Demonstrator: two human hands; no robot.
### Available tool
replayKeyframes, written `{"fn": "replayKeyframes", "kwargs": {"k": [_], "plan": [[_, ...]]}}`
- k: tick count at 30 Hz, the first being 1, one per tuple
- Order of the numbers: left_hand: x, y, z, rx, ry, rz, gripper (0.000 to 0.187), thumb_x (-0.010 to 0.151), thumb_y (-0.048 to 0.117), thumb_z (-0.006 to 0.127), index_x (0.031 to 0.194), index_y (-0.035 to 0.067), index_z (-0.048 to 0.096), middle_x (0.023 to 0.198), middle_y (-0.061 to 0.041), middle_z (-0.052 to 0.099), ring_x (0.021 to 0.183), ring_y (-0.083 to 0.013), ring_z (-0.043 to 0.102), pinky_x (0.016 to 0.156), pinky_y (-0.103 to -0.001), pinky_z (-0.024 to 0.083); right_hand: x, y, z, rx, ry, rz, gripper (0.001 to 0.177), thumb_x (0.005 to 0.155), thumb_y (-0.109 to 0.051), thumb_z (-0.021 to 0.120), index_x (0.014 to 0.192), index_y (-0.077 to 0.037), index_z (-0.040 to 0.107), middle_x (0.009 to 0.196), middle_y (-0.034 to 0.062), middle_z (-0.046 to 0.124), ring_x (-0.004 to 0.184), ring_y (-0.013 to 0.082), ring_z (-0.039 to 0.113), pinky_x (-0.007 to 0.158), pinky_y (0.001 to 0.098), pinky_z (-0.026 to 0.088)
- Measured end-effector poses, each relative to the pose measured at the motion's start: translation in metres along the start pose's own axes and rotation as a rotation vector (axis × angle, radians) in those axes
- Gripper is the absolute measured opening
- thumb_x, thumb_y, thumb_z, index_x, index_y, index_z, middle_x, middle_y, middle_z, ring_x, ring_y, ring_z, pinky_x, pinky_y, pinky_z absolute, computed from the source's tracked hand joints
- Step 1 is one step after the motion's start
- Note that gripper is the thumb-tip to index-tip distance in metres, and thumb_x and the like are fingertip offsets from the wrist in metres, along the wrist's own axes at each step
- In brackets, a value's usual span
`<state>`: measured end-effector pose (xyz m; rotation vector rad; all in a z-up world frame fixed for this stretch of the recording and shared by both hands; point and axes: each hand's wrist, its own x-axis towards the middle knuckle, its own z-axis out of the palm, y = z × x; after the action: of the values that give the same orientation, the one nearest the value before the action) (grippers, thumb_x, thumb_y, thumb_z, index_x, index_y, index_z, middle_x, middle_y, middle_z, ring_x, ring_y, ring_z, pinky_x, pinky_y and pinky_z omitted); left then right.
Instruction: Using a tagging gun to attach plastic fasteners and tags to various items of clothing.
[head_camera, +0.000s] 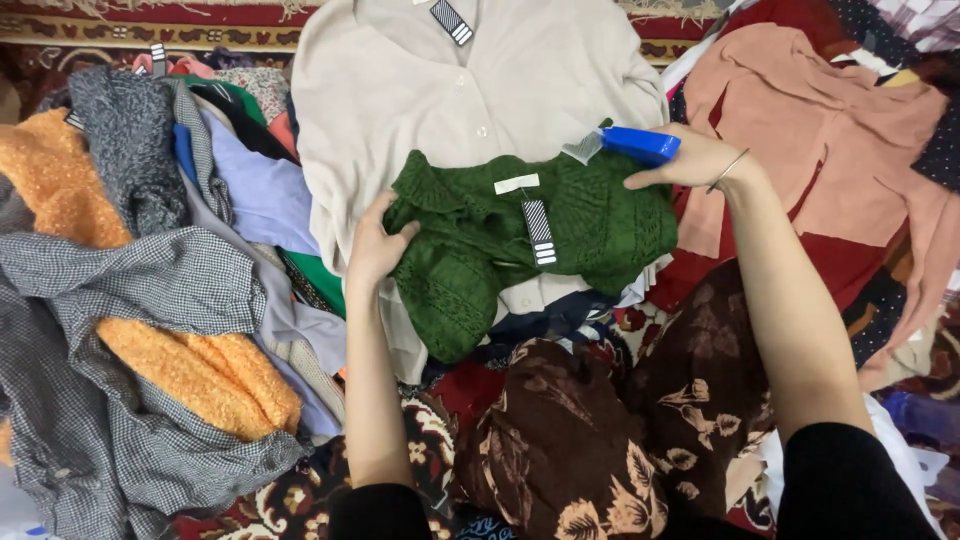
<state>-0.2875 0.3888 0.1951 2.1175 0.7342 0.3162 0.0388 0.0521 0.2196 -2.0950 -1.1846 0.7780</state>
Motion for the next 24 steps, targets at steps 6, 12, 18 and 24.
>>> {"fn": "replayKeyframes", "kwargs": {"k": [6, 12, 18, 24], "plan": [[0.011, 0.013, -0.003, 0.084, 0.131, 0.062, 0.051, 0.078, 0.006, 0.076, 0.128, 0.002, 0.065, 0.129, -0.015, 0.068, 0.114, -0.0316, 0.066, 0.099, -0.036, 0.050, 0.006, -0.027, -0.007, -0.069, 0.174, -0.097, 0.052, 0.084, -0.012, 0.079, 0.134, -0.010, 0.066, 0.072, 0.0050, 0.062, 0.057, 0.0189, 0.053, 0.060, 0.0304, 0.044], [0.048, 0.025, -0.009, -0.031, 0.314, 0.282, 0.048, 0.073, -0.011, 0.069, 0.119, 0.002, 0.064, 0.113, -0.015, 0.068, 0.104, -0.0322, 0.066, 0.094, -0.037, 0.052, 0.043, -0.019, -0.026, -0.257, 0.417, -0.208, 0.034, 0.086, -0.012, 0.083, 0.113, -0.003, 0.065, 0.083, 0.0092, 0.067, 0.065, 0.0261, 0.060, 0.067, 0.0374, 0.048], [0.101, 0.003, -0.006, -0.025, 0.395, 0.326, 0.049, 0.068, -0.011, 0.071, 0.114, 0.006, 0.066, 0.104, -0.011, 0.067, 0.096, -0.0300, 0.067, 0.088, -0.036, 0.052, 0.110, -0.013, -0.034, -0.406, 0.575, -0.196, 0.027, 0.081, -0.015, 0.080, 0.105, -0.007, 0.069, 0.094, 0.0126, 0.073, 0.079, 0.0364, 0.069, 0.078, 0.0447, 0.053], [0.164, -0.012, -0.033, 0.089, 0.641, 0.412, 0.050, 0.069, -0.008, 0.059, 0.117, 0.000, 0.066, 0.114, -0.017, 0.071, 0.102, -0.0343, 0.066, 0.091, -0.037, 0.051, 0.162, -0.034, -0.053, -0.429, 0.777, -0.233, 0.033, 0.084, -0.008, 0.067, 0.116, -0.010, 0.071, 0.095, 0.0159, 0.075, 0.074, 0.0392, 0.067, 0.069, 0.0456, 0.050]]}}
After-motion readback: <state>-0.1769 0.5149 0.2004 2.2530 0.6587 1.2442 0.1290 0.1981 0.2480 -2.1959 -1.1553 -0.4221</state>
